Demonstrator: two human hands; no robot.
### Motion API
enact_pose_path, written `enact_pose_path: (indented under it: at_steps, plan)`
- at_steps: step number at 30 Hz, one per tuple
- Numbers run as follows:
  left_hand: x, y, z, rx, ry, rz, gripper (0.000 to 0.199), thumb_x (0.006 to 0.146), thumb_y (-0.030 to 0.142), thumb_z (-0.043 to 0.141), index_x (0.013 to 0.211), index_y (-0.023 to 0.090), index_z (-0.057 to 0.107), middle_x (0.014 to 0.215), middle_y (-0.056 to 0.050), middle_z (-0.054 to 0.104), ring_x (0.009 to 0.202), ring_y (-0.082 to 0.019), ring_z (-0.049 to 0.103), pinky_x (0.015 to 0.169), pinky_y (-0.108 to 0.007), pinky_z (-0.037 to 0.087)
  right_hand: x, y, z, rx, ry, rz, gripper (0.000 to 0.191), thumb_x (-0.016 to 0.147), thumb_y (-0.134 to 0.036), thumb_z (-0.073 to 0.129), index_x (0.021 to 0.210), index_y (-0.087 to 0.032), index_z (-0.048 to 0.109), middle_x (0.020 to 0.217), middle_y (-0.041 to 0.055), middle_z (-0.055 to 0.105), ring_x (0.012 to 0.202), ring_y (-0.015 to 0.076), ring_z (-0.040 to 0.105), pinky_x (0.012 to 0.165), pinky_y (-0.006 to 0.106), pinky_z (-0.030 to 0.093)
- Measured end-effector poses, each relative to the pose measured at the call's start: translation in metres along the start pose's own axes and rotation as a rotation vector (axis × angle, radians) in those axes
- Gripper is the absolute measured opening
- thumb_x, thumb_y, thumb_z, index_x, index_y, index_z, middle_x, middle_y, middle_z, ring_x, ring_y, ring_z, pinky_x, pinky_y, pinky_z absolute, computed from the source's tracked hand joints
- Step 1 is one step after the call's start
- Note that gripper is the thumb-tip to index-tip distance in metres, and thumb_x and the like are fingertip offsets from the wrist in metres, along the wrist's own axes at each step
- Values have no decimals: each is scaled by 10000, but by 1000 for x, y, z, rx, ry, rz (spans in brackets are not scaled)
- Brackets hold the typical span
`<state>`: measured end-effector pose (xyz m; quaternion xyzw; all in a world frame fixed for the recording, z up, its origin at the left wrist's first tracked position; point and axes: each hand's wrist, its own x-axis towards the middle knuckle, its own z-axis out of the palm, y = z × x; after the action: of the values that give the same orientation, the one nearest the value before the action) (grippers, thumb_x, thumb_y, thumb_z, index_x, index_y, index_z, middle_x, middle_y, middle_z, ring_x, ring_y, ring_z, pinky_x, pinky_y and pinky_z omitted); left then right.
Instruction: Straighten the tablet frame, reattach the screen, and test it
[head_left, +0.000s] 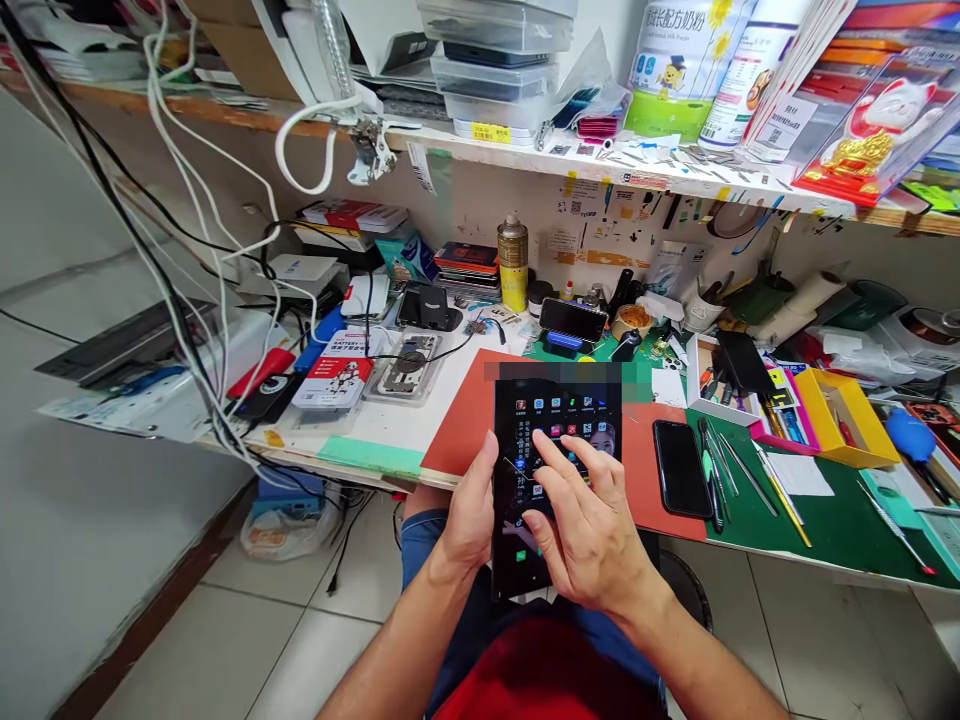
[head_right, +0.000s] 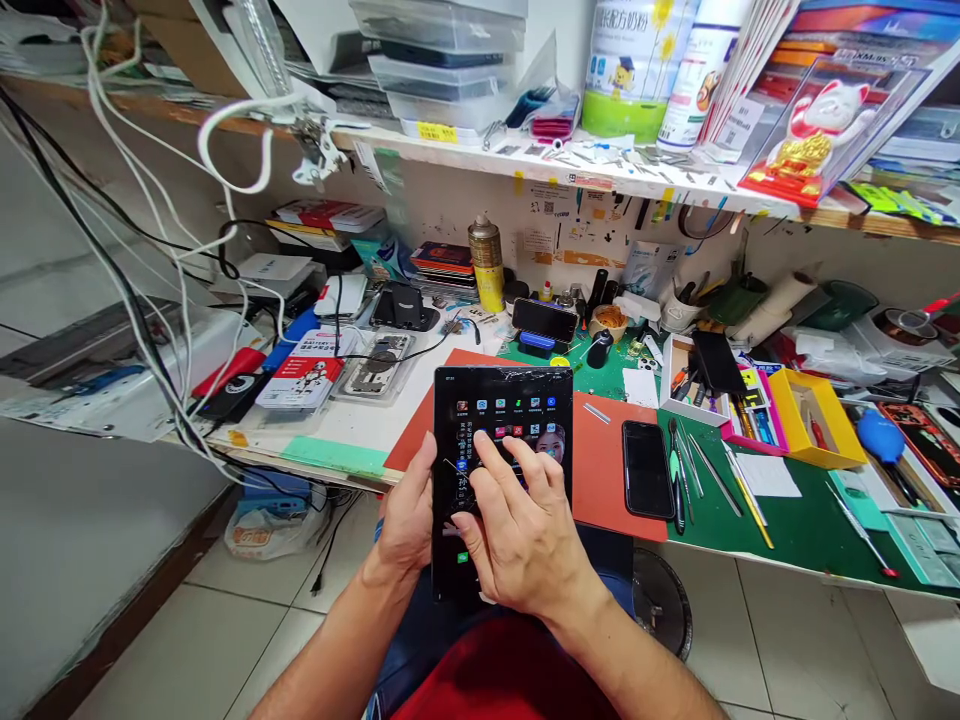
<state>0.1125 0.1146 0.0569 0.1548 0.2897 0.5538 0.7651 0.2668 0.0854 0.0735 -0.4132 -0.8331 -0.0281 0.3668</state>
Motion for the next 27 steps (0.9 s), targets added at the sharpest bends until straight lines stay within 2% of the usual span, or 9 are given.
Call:
enact_pose_path:
  at_steps: [4, 10, 15, 21, 24, 27]
  plan:
    - [0, 1, 0, 3, -14, 4, 609, 956, 579, 736, 1380, 141, 750, 1440, -141, 741, 1493, -372, 561, 1296, -496, 391, 1, 0, -1, 6, 6, -1, 269, 1068, -249, 552, 1284, -123, 650, 1569, 167, 640, 1405, 347, 538, 1117, 494, 412]
    - [2, -2, -5, 37, 47, 68, 590, 956, 540, 757, 1411, 165, 734, 1443, -128, 741, 1478, -357, 582, 1300, -491, 384, 2, -1, -1, 3, 13, 0, 262, 1063, -240, 556, 1284, -130, 644, 1560, 164, 649, 1399, 348, 545, 1106, 496, 423]
    - [2, -2, -3, 0, 21, 42, 624, 976, 521, 735, 1481, 159, 681, 1454, -145, 731, 1461, -365, 598, 1284, -501, 409, -2, 0, -1, -21, 25, 11, 255, 1058, -228, 564, 1282, -132, 641, 1547, 164, 661, 1382, 351, 556, 1098, 499, 430]
    - [1, 5, 3, -65, -16, -40, 610, 1051, 551, 592, 1559, 214, 610, 1447, -122, 740, 1422, -374, 632, 1238, -552, 457, -35, -6, -3, -40, 3, 25, 249, 1041, -200, 575, 1255, -109, 665, 1505, 190, 688, 1350, 363, 586, 1058, 494, 445]
    - [3, 7, 3, -93, -33, -78, 607, 1068, 567, 535, 1549, 206, 619, 1437, -125, 745, 1414, -380, 639, 1228, -573, 462, -55, -15, -3, -36, -12, -4, 246, 1040, -195, 569, 1232, -93, 684, 1463, 201, 715, 1358, 353, 589, 1058, 484, 447]
    - [5, 7, 4, -101, -32, -61, 594, 1080, 562, 504, 1522, 191, 646, 1428, -127, 750, 1409, -383, 643, 1228, -571, 465, -67, -24, 0, -30, -30, -22, 241, 1042, -217, 562, 1201, -105, 705, 1451, 190, 726, 1351, 343, 603, 1069, 481, 449]
